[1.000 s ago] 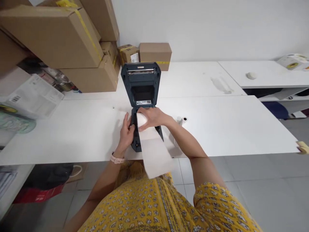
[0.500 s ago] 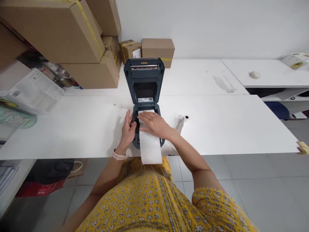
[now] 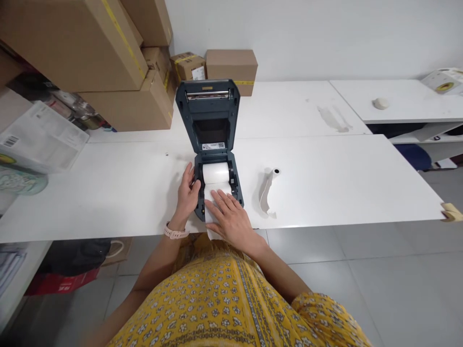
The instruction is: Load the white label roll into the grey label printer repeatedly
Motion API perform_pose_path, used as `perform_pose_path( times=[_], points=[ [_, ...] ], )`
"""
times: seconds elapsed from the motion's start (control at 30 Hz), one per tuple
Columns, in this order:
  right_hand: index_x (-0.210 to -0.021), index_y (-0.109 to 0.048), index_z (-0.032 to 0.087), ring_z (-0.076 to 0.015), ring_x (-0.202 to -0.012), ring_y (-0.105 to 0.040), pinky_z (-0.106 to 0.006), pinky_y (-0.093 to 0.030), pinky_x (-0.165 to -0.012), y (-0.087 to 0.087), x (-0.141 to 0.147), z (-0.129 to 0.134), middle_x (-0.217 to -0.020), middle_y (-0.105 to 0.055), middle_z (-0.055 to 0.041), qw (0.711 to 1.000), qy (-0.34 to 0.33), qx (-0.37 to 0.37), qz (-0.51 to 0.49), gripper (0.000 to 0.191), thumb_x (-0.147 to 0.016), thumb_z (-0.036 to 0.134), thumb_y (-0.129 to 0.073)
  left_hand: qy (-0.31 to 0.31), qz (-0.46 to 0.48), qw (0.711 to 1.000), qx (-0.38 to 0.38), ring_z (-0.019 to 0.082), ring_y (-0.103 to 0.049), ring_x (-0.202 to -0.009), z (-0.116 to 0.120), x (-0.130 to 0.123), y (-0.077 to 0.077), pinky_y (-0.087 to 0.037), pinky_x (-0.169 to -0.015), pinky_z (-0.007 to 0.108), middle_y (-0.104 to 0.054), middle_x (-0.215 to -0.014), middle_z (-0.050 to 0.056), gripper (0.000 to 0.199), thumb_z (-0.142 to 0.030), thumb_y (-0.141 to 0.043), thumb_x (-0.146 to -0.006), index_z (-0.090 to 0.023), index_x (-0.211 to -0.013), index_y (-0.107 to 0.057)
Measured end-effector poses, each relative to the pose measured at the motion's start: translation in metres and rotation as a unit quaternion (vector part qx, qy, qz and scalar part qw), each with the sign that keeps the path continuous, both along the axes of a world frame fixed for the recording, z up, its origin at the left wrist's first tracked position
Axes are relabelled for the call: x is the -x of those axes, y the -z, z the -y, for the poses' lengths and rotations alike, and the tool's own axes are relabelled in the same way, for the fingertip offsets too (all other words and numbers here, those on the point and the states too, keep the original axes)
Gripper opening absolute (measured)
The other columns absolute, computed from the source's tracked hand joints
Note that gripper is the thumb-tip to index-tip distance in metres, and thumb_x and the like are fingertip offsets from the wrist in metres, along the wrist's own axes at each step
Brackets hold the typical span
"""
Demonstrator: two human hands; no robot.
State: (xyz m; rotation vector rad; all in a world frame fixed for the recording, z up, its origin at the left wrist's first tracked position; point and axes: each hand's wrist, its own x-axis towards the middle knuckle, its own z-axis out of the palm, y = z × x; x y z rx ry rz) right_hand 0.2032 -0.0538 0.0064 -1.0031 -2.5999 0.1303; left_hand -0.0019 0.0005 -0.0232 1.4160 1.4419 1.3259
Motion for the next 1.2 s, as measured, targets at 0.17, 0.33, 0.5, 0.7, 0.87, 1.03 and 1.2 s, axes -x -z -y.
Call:
perform_pose_path(
  times=[0.17,0.33,0.5,0.7,0.87,1.03,1.2],
  points=[
    [-0.168,-0.029,0.022,-0.0312,-0.163,-0.027,-0.056,-0.037,-0.127,0.002,-0.001,-0.004,-0.174,-0.033,-0.0132,1.000,-0.006,0.016,0.007,0.073,-0.106,0.051,-0.053,-0.009,0.022,1.000,0.007,0.031,-0.041,-0.157,-0.003,0.000,0.000,-0.035,-0.129,0.054,-0.041,-0.170,0.011,0.075,-0.065,-0.054,-0.099,-0.034,-0.163,-0.031],
    [-0.161,-0.044,0.021,-0.0340,-0.162,-0.027,-0.061,-0.036,-0.128,-0.008,0.001,0.002,-0.173,-0.033,-0.0151,0.997,-0.008,0.076,-0.004,0.068,-0.102,0.050,-0.061,-0.013,0.062,0.995,0.072,0.033,-0.031,-0.162,0.015,-0.009,-0.018,-0.033,-0.130,0.053,-0.032,-0.175,0.012,0.080,-0.062,-0.060,-0.097,-0.031,-0.164,-0.030],
    [-0.146,-0.063,0.034,-0.0285,-0.148,-0.055,-0.056,-0.053,-0.117,-0.048,-0.026,0.000,-0.156,-0.061,-0.0052,0.960,-0.125,0.226,-0.113,0.048,-0.101,0.053,-0.063,0.024,0.115,0.982,0.146,0.035,-0.032,-0.161,0.065,-0.026,-0.029,-0.038,-0.128,0.053,-0.026,-0.177,0.010,0.099,-0.058,-0.073,-0.090,-0.035,-0.168,-0.018],
    [-0.143,-0.065,0.032,-0.0290,-0.139,-0.062,-0.054,-0.051,-0.118,-0.096,-0.036,-0.114,-0.146,-0.068,-0.0062,0.920,0.072,0.087,-0.376,0.053,-0.102,0.064,-0.054,0.044,0.159,0.972,0.165,0.037,-0.039,-0.157,0.085,-0.027,-0.021,-0.046,-0.123,0.052,-0.034,-0.173,0.014,0.109,-0.055,-0.078,-0.086,-0.031,-0.169,-0.012],
    [-0.164,-0.035,0.029,-0.0251,-0.161,-0.032,-0.036,-0.035,-0.126,-0.129,0.006,-0.224,-0.173,-0.035,0.0001,0.898,0.079,0.105,-0.419,0.080,-0.104,0.077,-0.015,0.067,0.165,0.969,0.173,0.035,-0.041,-0.156,0.087,-0.024,-0.023,-0.046,-0.123,0.051,-0.032,-0.174,0.013,0.109,-0.052,-0.079,-0.086,-0.033,-0.169,-0.011],
    [-0.143,-0.056,0.033,-0.0217,-0.146,-0.053,-0.040,-0.042,-0.125,-0.132,0.008,-0.190,-0.154,-0.060,0.0010,0.897,0.087,0.098,-0.423,0.077,-0.102,0.079,-0.011,0.058,0.163,0.973,0.152,0.033,-0.034,-0.160,0.091,-0.026,-0.016,-0.037,-0.129,0.052,-0.026,-0.177,0.012,0.108,-0.054,-0.078,-0.086,-0.033,-0.169,-0.011],
    [-0.130,-0.067,0.035,-0.0295,-0.143,-0.054,-0.055,-0.042,-0.124,-0.090,-0.020,-0.083,-0.144,-0.066,-0.0025,0.923,0.072,0.089,-0.366,0.050,-0.108,0.061,-0.030,0.059,0.150,0.977,0.141,0.032,-0.026,-0.163,0.092,-0.024,-0.002,-0.030,-0.132,0.051,-0.017,-0.179,0.013,0.114,-0.056,-0.079,-0.085,-0.034,-0.169,-0.006]
  ],
)
